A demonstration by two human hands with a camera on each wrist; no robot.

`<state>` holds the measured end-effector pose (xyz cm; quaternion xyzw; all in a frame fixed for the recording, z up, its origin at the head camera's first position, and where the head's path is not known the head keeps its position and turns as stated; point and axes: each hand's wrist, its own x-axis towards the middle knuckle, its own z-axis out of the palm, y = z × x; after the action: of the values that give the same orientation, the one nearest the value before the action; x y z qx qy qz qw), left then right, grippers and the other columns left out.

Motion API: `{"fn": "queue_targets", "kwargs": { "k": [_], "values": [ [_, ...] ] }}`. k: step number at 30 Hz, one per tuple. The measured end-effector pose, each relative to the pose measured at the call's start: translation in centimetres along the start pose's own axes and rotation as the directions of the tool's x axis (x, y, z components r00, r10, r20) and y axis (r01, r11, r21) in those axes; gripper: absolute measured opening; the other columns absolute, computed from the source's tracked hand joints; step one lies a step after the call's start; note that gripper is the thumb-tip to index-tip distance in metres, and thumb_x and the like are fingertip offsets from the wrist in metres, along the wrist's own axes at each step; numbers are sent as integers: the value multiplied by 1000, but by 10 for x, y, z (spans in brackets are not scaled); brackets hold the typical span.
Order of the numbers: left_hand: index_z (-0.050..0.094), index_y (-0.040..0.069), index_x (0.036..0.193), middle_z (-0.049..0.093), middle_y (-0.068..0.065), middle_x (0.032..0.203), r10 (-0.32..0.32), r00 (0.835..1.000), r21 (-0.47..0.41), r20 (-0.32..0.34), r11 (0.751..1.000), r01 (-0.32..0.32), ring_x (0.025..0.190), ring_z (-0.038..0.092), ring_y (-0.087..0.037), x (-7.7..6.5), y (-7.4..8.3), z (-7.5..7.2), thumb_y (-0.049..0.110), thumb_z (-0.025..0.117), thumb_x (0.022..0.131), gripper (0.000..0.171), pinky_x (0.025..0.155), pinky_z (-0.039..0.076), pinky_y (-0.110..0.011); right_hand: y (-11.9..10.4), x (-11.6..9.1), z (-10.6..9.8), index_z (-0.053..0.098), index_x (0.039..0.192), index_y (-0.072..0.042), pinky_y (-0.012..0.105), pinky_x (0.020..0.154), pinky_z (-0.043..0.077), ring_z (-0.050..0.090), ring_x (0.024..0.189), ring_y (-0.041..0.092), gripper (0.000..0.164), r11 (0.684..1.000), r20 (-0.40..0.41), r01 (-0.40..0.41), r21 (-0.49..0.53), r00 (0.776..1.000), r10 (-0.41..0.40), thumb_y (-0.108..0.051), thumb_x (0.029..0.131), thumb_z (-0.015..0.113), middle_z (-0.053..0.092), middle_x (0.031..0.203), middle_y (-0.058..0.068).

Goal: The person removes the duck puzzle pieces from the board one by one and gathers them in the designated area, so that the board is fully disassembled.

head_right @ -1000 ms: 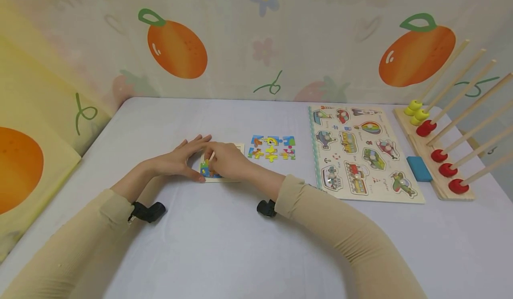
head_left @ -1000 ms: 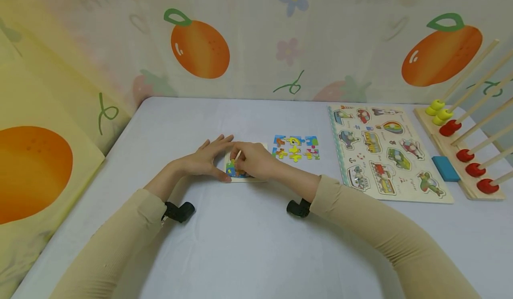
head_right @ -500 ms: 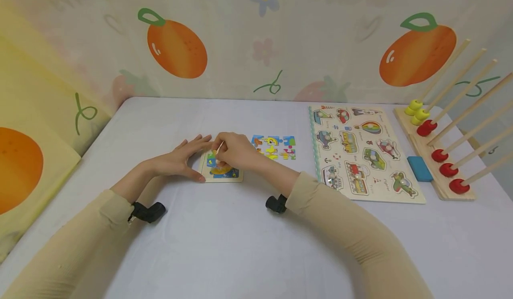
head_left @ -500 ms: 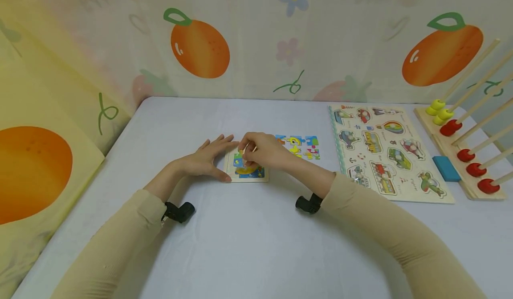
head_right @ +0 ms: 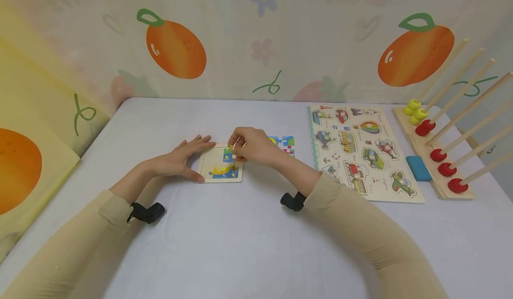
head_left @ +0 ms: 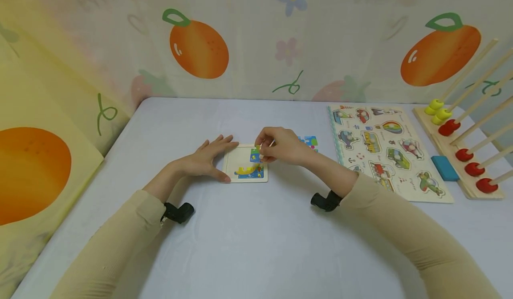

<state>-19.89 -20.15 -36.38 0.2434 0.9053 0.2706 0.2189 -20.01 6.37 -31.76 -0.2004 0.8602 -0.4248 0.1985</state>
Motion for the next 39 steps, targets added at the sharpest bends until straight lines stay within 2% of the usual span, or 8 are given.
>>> {"fn": "queue_targets", "kwargs": {
  "k": [5, 10, 17, 21, 26, 33, 39],
  "values": [
    [26, 18, 157, 8, -7, 169, -1, 1000, 6, -1, 1000, 1, 158, -4, -31, 0, 1, 0, 37, 80, 76, 99, 125, -6, -60, 7, -7, -8, 62, 110, -2, 32, 73, 63, 73, 77, 20, 18, 999, 2, 1, -32, 1000, -1, -4, 92, 61, 62, 89, 9],
    [25, 18, 157, 8, -6, 170, -2, 1000, 10, -1, 1000, 2, 158, -4, -31, 1, 1, 1, 36, 80, 77, 99, 125, -6, -60, 14, -12, -14, 63, 110, 1, 28, 71, 62, 73, 75, 17, 19, 1000, 9, 1, -24, 1000, 0, -2, 92, 61, 63, 86, 9],
    [25, 19, 157, 8, -6, 169, 3, 1000, 7, -5, 1000, -3, 158, -4, -31, 0, 0, 1, 35, 80, 77, 99, 125, -7, -59, 25, -17, -18, 63, 107, 1, 25, 69, 60, 72, 71, 13, 17, 997, 45, -48, -65, 998, 51, -1, 91, 59, 64, 85, 9],
    [25, 19, 157, 8, -7, 169, 8, 1000, 7, -8, 1000, -8, 158, -4, -31, 0, 0, 1, 36, 80, 76, 99, 125, -6, -59, 31, -17, -18, 63, 106, 1, 22, 66, 57, 71, 65, 12, 16, 993, 70, -74, -91, 994, 80, -2, 91, 61, 65, 81, 8],
    [26, 19, 157, 8, -7, 169, 11, 1000, 3, -9, 1000, -11, 158, -4, -31, 0, -1, 1, 37, 80, 76, 100, 125, -6, -59, 32, -16, -17, 62, 106, 4, 24, 64, 59, 70, 61, 11, 16, 991, 87, -98, -88, 991, 106, 0, 91, 64, 65, 77, 9],
    [25, 18, 157, 8, -7, 169, 7, 1000, 12, -8, 1000, -7, 158, -5, -31, 1, -1, 2, 37, 79, 76, 100, 125, -6, -59, 34, -12, -12, 63, 104, 2, 19, 61, 56, 67, 60, 8, 14, 981, 65, -139, -137, 987, 149, -2, 91, 65, 69, 79, 8],
    [25, 18, 157, 9, -7, 169, 8, 1000, 15, -9, 1000, -8, 158, -4, -31, 0, 0, 2, 38, 79, 76, 100, 125, -6, -59, 34, -12, -10, 64, 102, -1, 18, 59, 51, 65, 60, 8, 13, 973, 47, -130, -193, 989, 141, -4, 90, 66, 69, 77, 6]
  ]
}}
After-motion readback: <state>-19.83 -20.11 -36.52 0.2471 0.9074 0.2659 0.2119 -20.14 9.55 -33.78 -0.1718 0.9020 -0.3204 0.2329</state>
